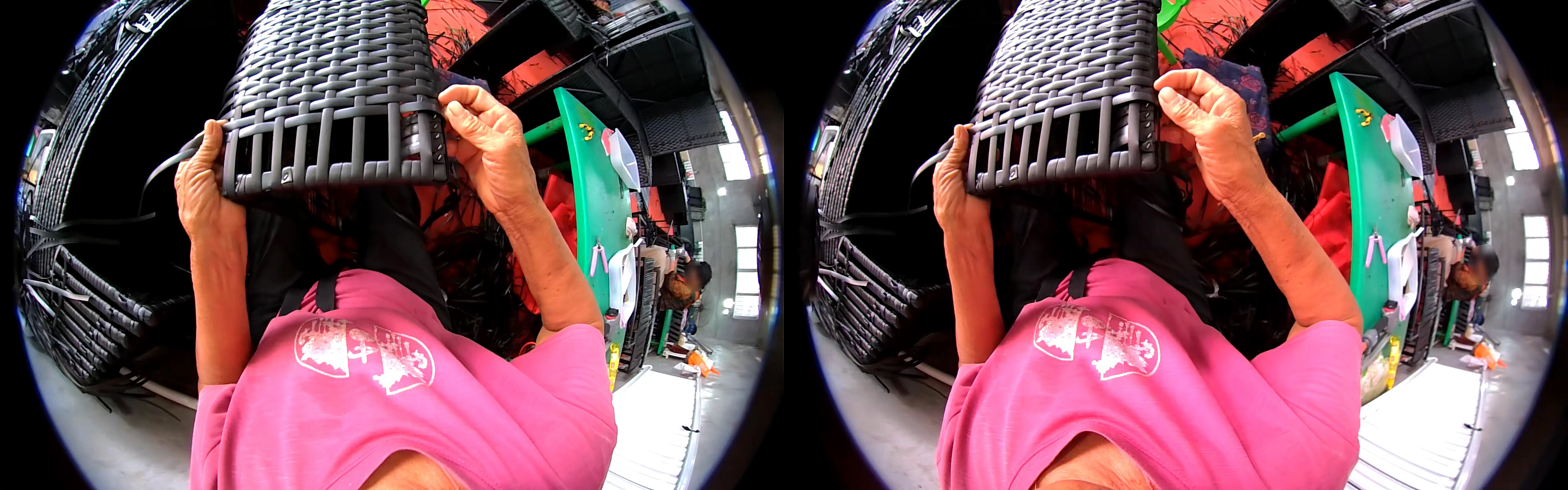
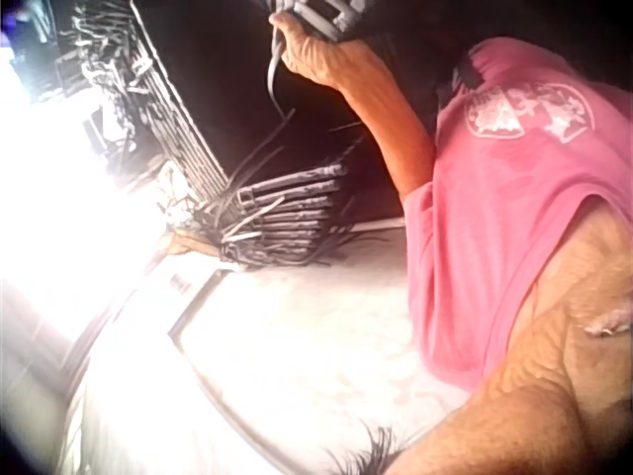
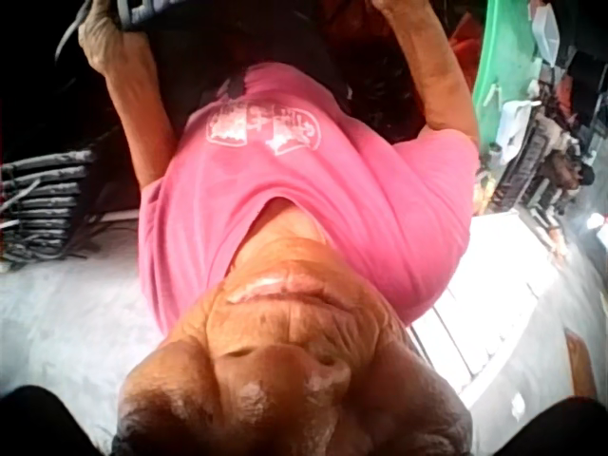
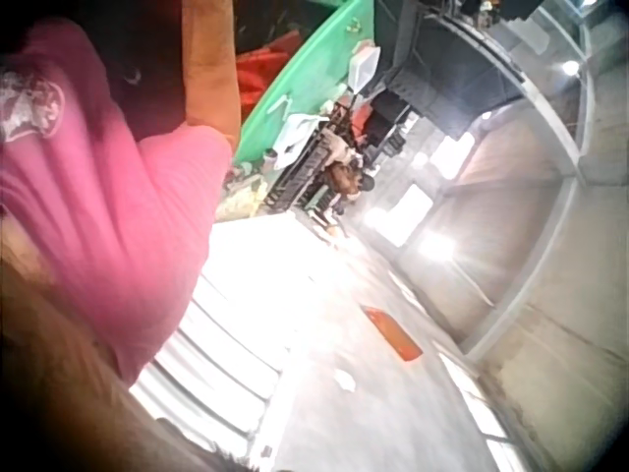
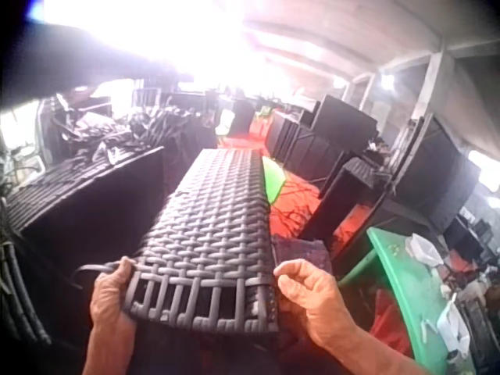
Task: The person weaves strips of synthetic rattan into a black furniture frame by hand, pulling the strips through the existing weave and securing them.
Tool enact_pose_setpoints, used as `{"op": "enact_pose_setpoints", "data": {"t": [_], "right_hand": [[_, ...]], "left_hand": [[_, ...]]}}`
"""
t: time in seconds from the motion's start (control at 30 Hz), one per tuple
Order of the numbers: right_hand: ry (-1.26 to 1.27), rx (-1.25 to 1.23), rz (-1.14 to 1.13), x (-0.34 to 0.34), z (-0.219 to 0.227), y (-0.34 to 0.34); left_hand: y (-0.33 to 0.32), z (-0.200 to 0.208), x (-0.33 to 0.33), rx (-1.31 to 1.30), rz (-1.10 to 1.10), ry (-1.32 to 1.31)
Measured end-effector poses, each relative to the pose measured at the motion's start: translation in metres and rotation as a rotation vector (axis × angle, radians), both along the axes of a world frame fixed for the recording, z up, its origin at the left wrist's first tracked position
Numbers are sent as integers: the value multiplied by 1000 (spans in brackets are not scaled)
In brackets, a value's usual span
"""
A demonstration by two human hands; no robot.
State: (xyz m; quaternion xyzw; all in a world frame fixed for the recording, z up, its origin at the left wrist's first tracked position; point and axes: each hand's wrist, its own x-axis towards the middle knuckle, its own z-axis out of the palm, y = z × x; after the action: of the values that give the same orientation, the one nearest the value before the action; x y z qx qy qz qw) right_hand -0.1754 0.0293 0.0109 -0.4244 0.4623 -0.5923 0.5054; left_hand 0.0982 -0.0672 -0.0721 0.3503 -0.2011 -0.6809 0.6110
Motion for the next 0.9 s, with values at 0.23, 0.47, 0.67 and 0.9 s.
{"op": "enact_pose_setpoints", "data": {"t": [0.23, 0.47, 0.67, 0.9], "right_hand": [[-259, 167, 157, 1, -3, -6], [-163, 214, 279, -6, 2, -4], [-13, 232, 171, -3, 10, 2], [358, -150, -237, 8, 8, 3]], "left_hand": [[7, 12, -7, 16, 74, -25], [12, 18, -11, 9, 56, -38], [18, 26, -17, -80, 132, -169], [19, 24, -20, -124, 160, -213]]}}
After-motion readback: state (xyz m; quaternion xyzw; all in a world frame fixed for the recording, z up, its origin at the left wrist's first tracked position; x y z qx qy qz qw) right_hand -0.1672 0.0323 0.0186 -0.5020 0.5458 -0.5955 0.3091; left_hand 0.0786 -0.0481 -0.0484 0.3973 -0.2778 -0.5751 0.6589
